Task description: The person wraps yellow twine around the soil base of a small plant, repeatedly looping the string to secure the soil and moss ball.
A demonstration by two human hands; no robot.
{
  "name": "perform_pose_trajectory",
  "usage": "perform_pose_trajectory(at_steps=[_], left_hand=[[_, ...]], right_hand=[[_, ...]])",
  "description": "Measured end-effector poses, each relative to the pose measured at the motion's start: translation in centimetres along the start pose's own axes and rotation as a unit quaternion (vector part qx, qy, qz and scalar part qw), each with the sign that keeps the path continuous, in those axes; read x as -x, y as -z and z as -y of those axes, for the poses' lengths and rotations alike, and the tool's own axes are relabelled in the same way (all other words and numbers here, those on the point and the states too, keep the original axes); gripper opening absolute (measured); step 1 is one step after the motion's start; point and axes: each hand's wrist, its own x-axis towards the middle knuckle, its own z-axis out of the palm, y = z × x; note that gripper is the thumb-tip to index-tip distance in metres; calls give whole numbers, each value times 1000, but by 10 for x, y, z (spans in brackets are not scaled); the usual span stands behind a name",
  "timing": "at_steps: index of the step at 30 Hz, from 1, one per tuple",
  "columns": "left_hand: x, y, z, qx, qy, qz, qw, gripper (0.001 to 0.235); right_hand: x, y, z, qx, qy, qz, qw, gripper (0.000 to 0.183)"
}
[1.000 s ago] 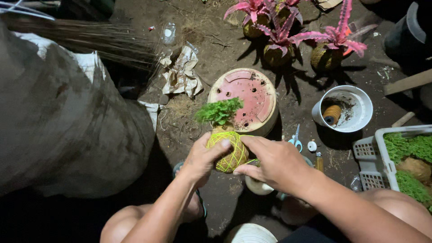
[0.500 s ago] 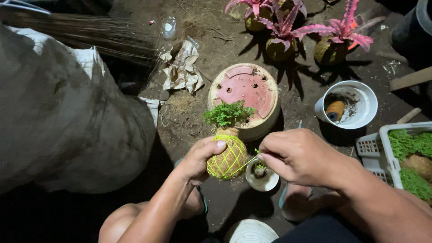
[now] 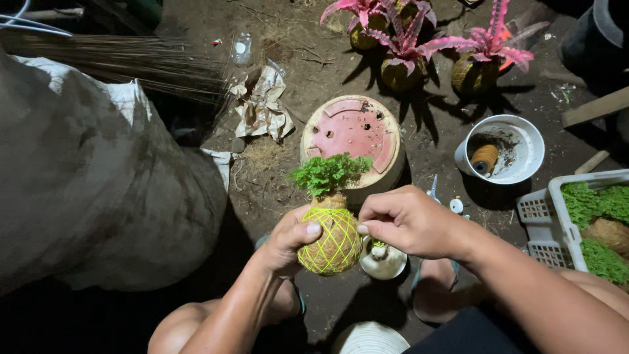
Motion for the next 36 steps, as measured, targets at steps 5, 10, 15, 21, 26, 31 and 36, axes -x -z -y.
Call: perform_pose_trajectory(at_steps=[5, 10, 15, 21, 26, 31, 36], left_hand=[[-2, -2, -14, -43, -10, 45, 998, 77], [-30, -16, -45, -72, -28, 78, 994, 74], [-89, 0, -54, -47, -33, 94, 994, 73], [-185, 32, 0, 38, 18, 0, 999, 57], [-232, 81, 38, -287, -127, -250, 916, 51], [-233, 87, 36, -394, -69, -304, 865, 55], [-193, 49, 13, -496, -108, -203, 837, 61]], right_hand=[[-3, 5, 6, -21, 29, 6, 999, 13], [-6, 27, 2, -33, -70, -29, 997, 14], [-18, 58, -45, -165, -65, -68, 982, 14], [-28, 60, -107, -163, -65, -133, 976, 15], [-40, 43, -159, -119, -170, -202, 957, 17], [-56, 23, -168, -105, -194, -226, 949, 20], [-59, 19, -156, 13, -301, -199, 933, 24]])
